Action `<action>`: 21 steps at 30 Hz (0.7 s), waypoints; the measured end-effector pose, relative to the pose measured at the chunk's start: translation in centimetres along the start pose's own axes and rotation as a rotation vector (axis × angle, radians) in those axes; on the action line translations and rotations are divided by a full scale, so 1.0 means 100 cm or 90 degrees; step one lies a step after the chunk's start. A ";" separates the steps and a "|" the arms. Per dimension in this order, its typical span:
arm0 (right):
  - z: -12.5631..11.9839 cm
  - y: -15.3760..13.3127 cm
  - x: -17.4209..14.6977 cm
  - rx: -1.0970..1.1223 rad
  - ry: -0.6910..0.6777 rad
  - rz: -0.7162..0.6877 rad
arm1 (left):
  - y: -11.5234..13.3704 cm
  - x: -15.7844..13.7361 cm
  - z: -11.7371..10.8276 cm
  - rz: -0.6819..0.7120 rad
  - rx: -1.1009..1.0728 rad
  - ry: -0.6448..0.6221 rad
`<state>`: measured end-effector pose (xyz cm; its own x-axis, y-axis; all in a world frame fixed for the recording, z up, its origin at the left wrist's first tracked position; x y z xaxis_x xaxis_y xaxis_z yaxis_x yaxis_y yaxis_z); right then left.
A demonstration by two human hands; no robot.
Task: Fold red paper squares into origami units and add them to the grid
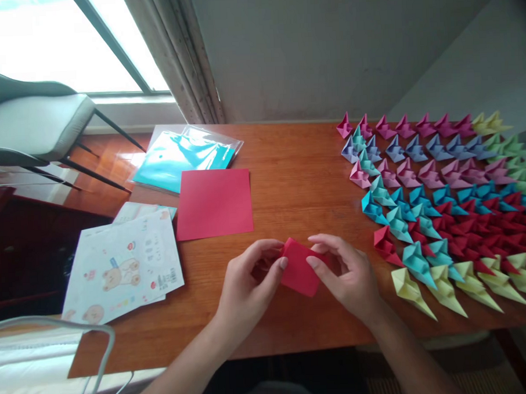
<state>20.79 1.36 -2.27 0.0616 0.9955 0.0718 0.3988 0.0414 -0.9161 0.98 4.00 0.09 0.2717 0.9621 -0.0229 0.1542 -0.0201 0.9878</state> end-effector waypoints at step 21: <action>0.015 -0.024 0.022 0.067 -0.020 0.005 | 0.011 0.014 -0.005 0.079 0.071 0.018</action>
<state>18.63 3.61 -0.44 0.0347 0.9980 0.0528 0.2998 0.0400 -0.9532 1.01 5.43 1.23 0.2689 0.9575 0.1048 0.2265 -0.1686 0.9593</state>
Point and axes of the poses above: each hand's wrist, its own x-axis towards the middle knuckle, its own z-axis out of the palm, y = z × x, the point moved 1 cm from there along x, towards the middle knuckle, and after that the axes turned 5 degrees about z, right-handed, at the moved point
